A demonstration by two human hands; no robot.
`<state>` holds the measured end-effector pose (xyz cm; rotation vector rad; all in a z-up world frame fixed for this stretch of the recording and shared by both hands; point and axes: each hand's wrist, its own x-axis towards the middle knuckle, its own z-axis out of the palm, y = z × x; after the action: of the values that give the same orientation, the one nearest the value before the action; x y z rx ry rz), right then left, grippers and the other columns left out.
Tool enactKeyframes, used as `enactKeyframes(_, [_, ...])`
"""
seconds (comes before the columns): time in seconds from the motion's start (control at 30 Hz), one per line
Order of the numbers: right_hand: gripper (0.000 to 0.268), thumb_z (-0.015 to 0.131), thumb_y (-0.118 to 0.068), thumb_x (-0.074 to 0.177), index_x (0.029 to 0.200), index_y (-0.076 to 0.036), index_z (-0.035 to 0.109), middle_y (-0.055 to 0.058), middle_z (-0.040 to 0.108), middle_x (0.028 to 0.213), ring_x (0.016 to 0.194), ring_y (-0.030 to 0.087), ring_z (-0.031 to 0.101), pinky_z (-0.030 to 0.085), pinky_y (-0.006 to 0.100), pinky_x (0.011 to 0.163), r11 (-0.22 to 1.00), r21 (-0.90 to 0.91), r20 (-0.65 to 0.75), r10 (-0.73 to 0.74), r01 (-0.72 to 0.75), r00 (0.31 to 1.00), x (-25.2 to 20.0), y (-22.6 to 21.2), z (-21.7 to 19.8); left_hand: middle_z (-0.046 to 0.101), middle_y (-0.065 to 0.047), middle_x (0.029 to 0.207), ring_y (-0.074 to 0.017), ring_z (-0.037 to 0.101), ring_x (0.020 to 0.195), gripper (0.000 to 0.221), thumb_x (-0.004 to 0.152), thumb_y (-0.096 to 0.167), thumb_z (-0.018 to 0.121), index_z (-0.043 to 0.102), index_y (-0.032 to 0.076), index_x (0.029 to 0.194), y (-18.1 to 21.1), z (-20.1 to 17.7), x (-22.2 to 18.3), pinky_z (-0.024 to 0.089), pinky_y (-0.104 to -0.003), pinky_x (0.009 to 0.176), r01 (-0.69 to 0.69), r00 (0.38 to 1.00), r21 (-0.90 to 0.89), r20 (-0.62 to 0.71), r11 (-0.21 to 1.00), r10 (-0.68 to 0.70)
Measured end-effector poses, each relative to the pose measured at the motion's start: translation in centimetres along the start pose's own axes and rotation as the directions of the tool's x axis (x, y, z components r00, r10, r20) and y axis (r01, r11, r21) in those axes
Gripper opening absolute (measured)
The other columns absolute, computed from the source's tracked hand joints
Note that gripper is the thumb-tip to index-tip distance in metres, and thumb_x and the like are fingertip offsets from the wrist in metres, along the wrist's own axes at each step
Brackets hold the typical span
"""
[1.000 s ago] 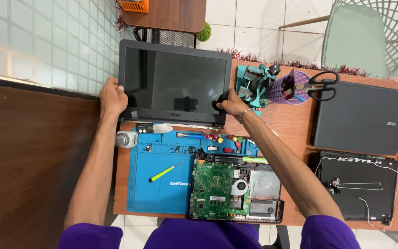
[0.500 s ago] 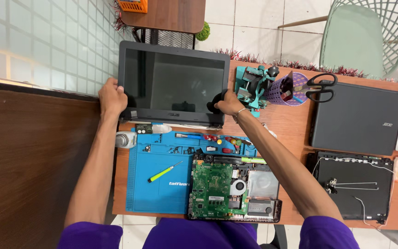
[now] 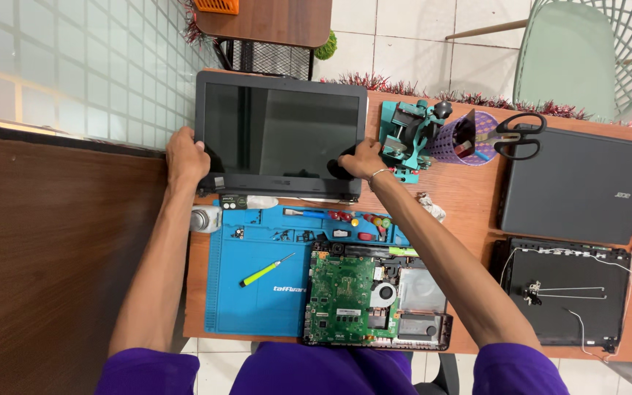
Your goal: The person unscrews internal components and disconnects cables from a laptop chassis using a screwdriver and by hand, eventually lifting the screen panel away.
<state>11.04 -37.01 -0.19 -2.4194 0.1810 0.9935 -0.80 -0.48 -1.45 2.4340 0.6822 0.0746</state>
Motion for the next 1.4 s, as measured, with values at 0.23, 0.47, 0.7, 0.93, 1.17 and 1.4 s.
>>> enactKeyframes(0.23, [0.098, 0.071, -0.034, 0.083, 0.14, 0.029, 0.022, 0.038, 0.016, 0.155, 0.129, 0.051, 0.051, 0.045, 0.041, 0.11, 0.988, -0.142, 0.009, -0.063, 0.063, 0.998, 0.4, 0.5, 0.8, 0.062, -0.027, 0.122, -0.0463, 0.06, 0.112, 0.028, 0.092, 0.001, 0.069, 0.062, -0.007, 0.118, 1.2, -0.5, -0.7, 0.049, -0.05, 0.094, 0.026, 0.999, 0.041, 0.026, 0.999, -0.027])
enactKeyframes(0.47, [0.077, 0.069, -0.04, 0.086, 0.13, 0.021, 0.056, 0.036, 0.042, 0.149, 0.145, 0.046, 0.037, 0.04, 0.039, 0.118, 0.961, -0.171, 0.068, -0.209, 0.218, 0.975, 0.9, 1.8, 0.8, 0.06, -0.026, 0.124, -0.0465, 0.059, 0.111, 0.032, 0.095, 0.004, 0.067, 0.06, -0.005, 0.124, 2.0, -0.9, -1.1, 0.05, -0.052, 0.093, 0.013, 0.999, 0.038, 0.037, 0.999, -0.015])
enactKeyframes(0.7, [0.101, 0.078, -0.041, 0.079, 0.139, 0.027, 0.031, 0.038, 0.037, 0.147, 0.135, 0.044, 0.045, 0.041, 0.038, 0.112, 0.998, -0.065, 0.026, -0.018, 0.02, 0.999, 0.5, 0.9, 0.7, 0.058, -0.026, 0.122, -0.0485, 0.059, 0.108, 0.036, 0.097, 0.009, 0.067, 0.057, 0.003, 0.131, 2.1, -1.1, -1.5, 0.048, -0.056, 0.09, 0.019, 0.998, 0.071, 0.065, 0.997, -0.023])
enactKeyframes(0.93, [0.068, 0.071, -0.036, 0.075, 0.122, 0.012, 0.063, 0.031, 0.069, 0.126, 0.113, 0.039, 0.072, 0.058, 0.046, 0.092, 0.992, 0.095, 0.074, 0.08, -0.087, 0.994, -1.2, 0.2, -0.2, 0.059, -0.027, 0.119, -0.0493, 0.059, 0.108, 0.038, 0.097, 0.007, 0.065, 0.054, 0.005, 0.133, 1.7, -0.9, -1.3, 0.048, -0.057, 0.089, -0.006, 0.996, 0.08, 0.094, 0.997, -0.001])
enactKeyframes(1.17, [0.082, 0.078, -0.04, 0.074, 0.128, 0.018, 0.055, 0.037, 0.041, 0.147, 0.136, 0.044, 0.046, 0.045, 0.042, 0.109, 0.995, 0.095, -0.059, -0.034, 0.04, 0.998, 0.1, 0.4, 0.9, 0.059, -0.029, 0.123, -0.0491, 0.059, 0.112, 0.04, 0.095, 0.006, 0.067, 0.052, -0.001, 0.131, 2.2, -0.8, -1.4, 0.048, -0.056, 0.093, 0.027, 0.992, 0.128, 0.119, 0.991, -0.043])
enactKeyframes(1.4, [0.103, 0.08, -0.044, 0.072, 0.142, 0.017, 0.036, 0.037, 0.036, 0.149, 0.136, 0.047, 0.046, 0.044, 0.042, 0.111, 0.997, 0.073, -0.044, 0.032, -0.029, 0.999, 0.3, 0.8, 1.0, 0.058, -0.027, 0.13, -0.0467, 0.056, 0.119, 0.044, 0.095, 0.008, 0.066, 0.051, 0.001, 0.136, 2.1, -1.4, -1.4, 0.047, -0.053, 0.098, 0.068, 0.984, 0.073, 0.162, 0.995, -0.079])
